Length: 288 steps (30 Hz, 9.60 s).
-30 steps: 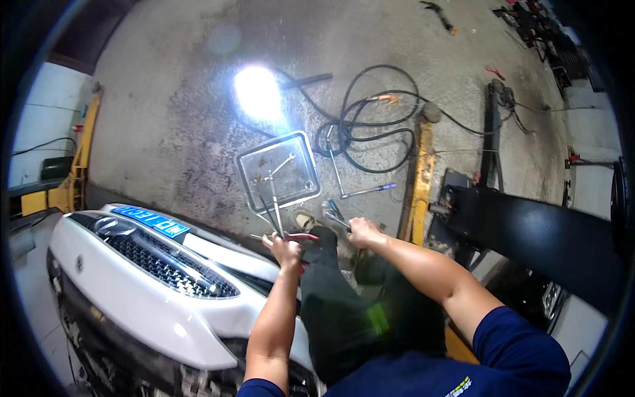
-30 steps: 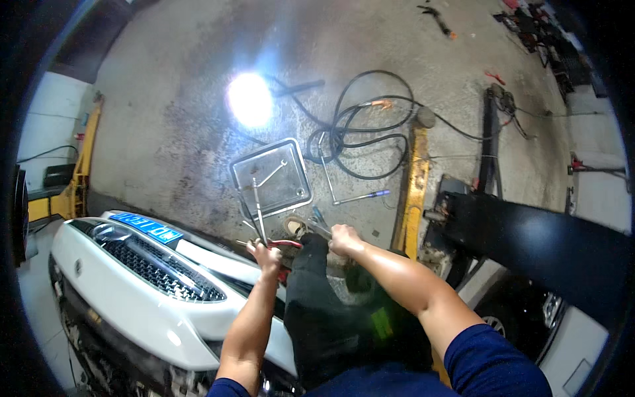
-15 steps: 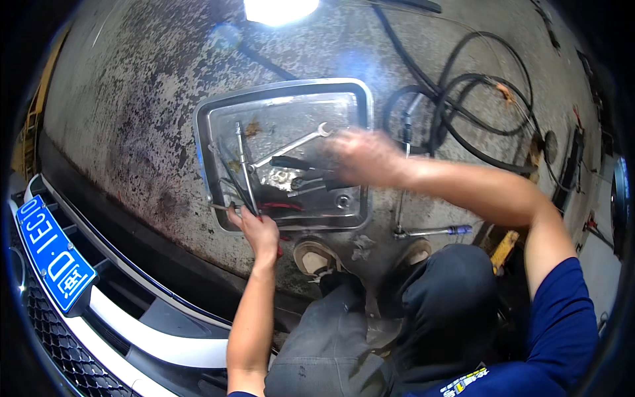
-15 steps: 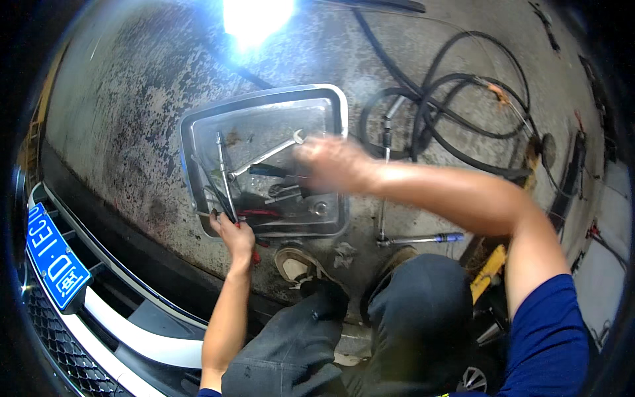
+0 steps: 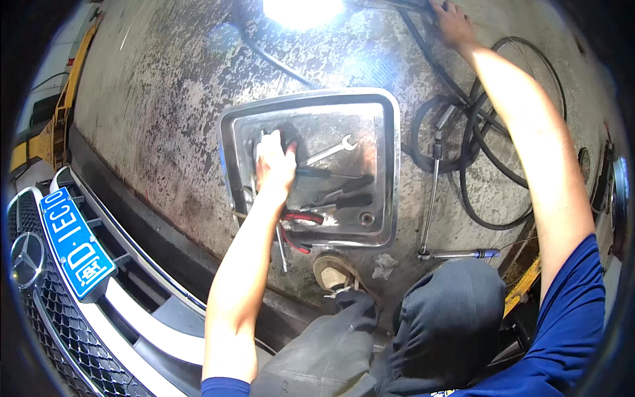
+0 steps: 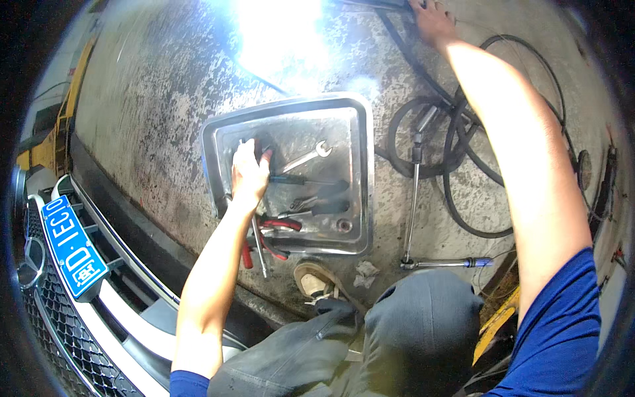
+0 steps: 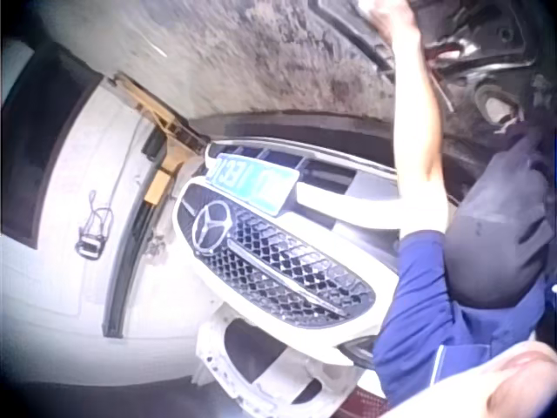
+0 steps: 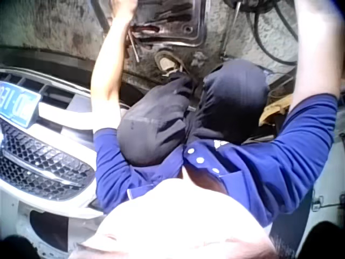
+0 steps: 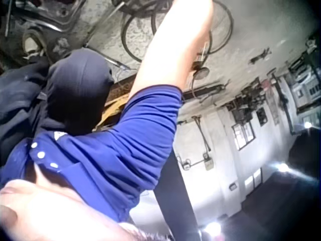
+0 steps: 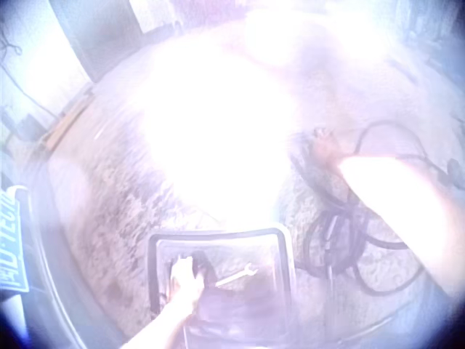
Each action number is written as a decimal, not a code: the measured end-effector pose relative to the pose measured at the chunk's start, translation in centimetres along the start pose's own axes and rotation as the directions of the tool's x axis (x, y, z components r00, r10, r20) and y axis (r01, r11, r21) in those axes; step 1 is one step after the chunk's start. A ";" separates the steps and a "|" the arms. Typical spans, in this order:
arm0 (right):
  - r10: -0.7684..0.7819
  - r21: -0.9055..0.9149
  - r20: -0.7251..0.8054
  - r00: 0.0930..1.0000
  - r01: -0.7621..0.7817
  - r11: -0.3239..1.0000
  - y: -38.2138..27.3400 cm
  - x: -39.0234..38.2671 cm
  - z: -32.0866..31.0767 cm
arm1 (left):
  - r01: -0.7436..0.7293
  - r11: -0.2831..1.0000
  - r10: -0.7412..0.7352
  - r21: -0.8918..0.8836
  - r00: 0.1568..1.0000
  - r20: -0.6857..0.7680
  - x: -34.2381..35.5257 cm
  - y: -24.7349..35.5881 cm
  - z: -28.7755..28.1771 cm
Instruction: The person works on a car engine, using a long tool to reach internal parts and later using a socket wrench to loosen or tighten components.
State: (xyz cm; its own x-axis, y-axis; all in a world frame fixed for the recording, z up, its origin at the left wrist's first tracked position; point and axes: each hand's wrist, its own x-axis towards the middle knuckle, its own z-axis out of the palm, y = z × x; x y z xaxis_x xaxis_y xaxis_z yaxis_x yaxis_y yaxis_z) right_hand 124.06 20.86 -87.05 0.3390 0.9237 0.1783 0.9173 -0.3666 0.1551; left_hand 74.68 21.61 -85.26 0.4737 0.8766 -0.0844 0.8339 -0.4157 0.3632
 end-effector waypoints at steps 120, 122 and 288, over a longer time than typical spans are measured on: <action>-0.939 -0.160 0.221 0.262 0.960 0.230 -103.0 -48.6 -137.3 | -0.238 -0.393 -0.919 -0.888 0.063 0.390 -64.5 -52.5 -97.3; -0.925 -0.248 0.259 0.280 0.944 0.216 -102.2 -47.1 -137.3 | -0.456 -0.561 -0.827 -0.691 0.281 0.486 -62.4 -46.0 -100.1; -0.624 0.869 -0.468 0.625 0.454 -0.197 -110.6 -46.7 -124.2 | -0.707 0.535 -0.532 -0.463 0.144 -0.835 -72.2 -35.3 -117.1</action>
State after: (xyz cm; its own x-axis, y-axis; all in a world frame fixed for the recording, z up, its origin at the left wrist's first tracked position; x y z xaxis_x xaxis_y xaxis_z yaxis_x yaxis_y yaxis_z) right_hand -19.14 4.45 8.12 -0.4585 0.7547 0.4692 0.1544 0.5876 -0.7943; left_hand -22.11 1.36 16.69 -0.6116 0.5495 0.5693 -0.0199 -0.7300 0.6832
